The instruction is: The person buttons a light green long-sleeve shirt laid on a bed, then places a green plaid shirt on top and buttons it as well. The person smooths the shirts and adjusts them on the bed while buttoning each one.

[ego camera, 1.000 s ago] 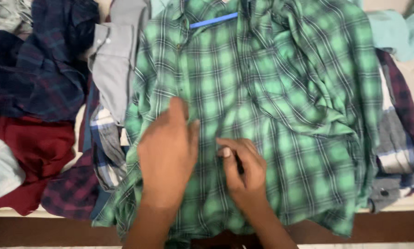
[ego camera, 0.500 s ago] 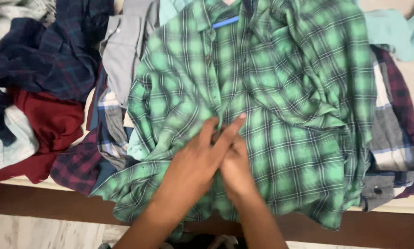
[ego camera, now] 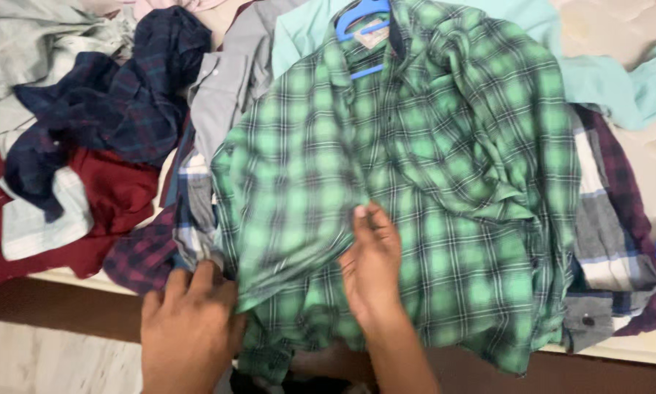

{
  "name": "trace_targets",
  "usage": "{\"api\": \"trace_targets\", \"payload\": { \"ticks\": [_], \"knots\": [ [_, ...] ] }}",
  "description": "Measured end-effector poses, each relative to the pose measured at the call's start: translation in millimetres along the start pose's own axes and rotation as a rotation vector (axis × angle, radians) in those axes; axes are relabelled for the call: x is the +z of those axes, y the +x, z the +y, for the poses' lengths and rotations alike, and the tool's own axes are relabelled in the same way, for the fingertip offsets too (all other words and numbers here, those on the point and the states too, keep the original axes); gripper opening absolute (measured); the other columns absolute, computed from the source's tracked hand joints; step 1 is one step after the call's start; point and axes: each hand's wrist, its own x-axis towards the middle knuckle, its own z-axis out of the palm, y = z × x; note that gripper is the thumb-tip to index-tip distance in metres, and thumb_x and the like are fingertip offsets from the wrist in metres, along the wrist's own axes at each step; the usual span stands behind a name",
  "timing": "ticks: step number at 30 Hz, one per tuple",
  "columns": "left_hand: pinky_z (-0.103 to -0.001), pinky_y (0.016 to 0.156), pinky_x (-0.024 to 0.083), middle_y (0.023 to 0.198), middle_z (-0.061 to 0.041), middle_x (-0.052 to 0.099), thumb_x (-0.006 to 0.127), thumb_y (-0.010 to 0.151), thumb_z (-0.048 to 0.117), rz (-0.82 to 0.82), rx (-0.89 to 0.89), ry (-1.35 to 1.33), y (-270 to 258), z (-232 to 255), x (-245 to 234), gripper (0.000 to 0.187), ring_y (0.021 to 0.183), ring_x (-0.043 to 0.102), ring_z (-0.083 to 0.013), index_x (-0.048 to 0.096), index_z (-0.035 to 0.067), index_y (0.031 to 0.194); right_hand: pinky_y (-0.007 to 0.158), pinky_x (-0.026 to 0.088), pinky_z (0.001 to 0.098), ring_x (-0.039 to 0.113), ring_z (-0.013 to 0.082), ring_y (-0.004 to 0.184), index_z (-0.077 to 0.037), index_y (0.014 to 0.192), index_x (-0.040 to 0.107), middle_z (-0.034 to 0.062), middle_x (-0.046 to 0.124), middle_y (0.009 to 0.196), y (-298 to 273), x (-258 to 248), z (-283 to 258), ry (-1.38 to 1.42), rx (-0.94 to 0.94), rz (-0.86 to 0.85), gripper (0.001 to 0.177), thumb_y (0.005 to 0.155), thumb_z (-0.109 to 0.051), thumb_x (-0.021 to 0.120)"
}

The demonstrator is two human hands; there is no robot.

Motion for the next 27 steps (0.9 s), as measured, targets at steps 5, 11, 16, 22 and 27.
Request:
{"api": "trace_targets", "payload": {
  "ticks": [5,11,16,22,27],
  "knots": [
    [-0.057,0.092,0.043,0.120,-0.004,0.066,0.074,0.064,0.042,0.220,0.330,-0.353,-18.3,-26.4,24.8,0.049,0.117,0.055,-0.0284,0.067,0.019,0.107,0.076,0.054,0.0294,0.066,0.0154,0.095,-0.007,0.135,0.054,0.0062,0.066,0.112,-4.5,11.5,-19.8,0.160,0.096,-0.044,0.040,0.098,-0.019,0.064],
    [-0.054,0.084,0.048,0.108,-0.008,0.070,0.069,0.078,0.040,-0.105,0.583,-0.565,-3.7,41.5,-12.6,0.036,0.103,0.062,-0.0321,0.068,0.016,0.105,0.103,0.045,0.0297,0.058,0.0161,0.116,-0.011,0.148,0.049,0.0086,0.060,0.130,-12.7,24.3,-27.8,-0.401,-0.016,-0.146,0.069,0.084,-0.004,0.075],
    [-0.051,0.077,0.053,0.098,-0.011,0.072,0.065,0.090,0.039,-0.413,0.782,-0.740,-3.8,95.7,-46.8,0.030,0.091,0.069,-0.0351,0.070,0.013,0.103,0.066,0.052,0.0296,0.068,0.0158,0.097,-0.013,0.143,0.051,0.0122,0.069,0.120,-4.5,9.0,-34.3,-0.688,-0.281,-0.178,0.064,0.083,-0.004,0.072],
    [-0.054,0.068,0.052,0.094,-0.017,0.071,0.060,0.096,0.022,0.167,0.376,-0.821,95.7,106.4,-63.2,0.018,0.084,0.068,-0.0414,0.066,0.005,0.096,0.046,0.044,0.0360,0.054,0.0197,0.047,-0.015,0.139,0.050,0.0135,0.070,0.083,-12.2,6.0,-58.0,-1.277,-0.435,0.137,0.059,0.085,-0.013,0.074],
    [-0.056,0.075,0.054,0.097,-0.023,0.071,0.076,0.081,0.037,0.265,0.243,-0.581,233.5,119.3,-63.6,0.043,0.088,0.069,-0.0443,0.064,0.000,0.100,0.048,0.042,0.0451,0.056,0.0271,0.043,-0.018,0.122,0.066,0.0135,0.058,0.053,-18.0,18.0,-53.6,-1.497,-0.319,0.094,0.034,0.090,-0.025,0.070]
  ]
}}
